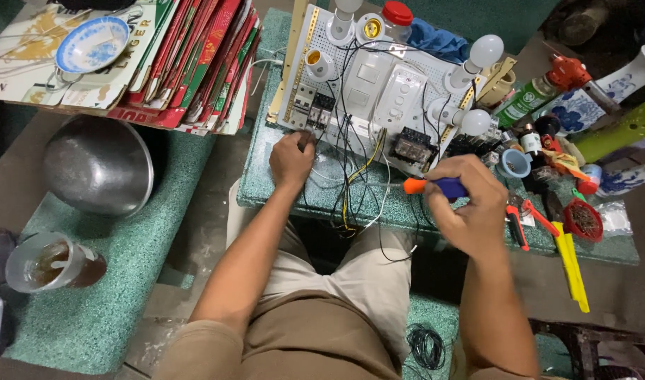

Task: Wiring an electrical board by securing wires into terminals using a manual screwdriver.

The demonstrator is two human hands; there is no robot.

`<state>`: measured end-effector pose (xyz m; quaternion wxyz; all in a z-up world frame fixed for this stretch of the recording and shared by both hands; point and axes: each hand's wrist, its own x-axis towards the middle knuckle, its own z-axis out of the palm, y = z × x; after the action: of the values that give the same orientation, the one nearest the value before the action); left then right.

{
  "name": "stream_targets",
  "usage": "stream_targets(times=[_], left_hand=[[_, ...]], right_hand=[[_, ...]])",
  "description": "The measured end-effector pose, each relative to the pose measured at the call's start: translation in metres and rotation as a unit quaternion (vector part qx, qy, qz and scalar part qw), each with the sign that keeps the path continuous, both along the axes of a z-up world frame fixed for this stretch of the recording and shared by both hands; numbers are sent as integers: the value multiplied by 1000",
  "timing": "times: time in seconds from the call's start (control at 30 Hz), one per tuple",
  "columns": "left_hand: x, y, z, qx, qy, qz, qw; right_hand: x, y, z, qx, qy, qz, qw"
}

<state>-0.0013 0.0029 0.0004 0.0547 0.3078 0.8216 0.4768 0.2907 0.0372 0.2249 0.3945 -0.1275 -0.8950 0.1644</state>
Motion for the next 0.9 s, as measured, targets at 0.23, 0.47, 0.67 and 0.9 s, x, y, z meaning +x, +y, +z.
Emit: stream_targets(times=[0.23, 0.47, 0.67, 0.9], left_hand=[[-1, 3, -6, 0, 7, 6, 1000], [0, 4, -7, 12, 9, 7, 1000], [0, 4, -1, 2, -5, 5, 1000], [-1, 5, 2, 11, -16, 16, 1000]], right_hand=[[6, -15, -1, -35, 22, 18, 999], [11, -13, -12, -51, 23, 2, 998], [9, -22, -13, -55, 15, -2, 998], [-25, -26, -17, 18, 13, 34, 999]])
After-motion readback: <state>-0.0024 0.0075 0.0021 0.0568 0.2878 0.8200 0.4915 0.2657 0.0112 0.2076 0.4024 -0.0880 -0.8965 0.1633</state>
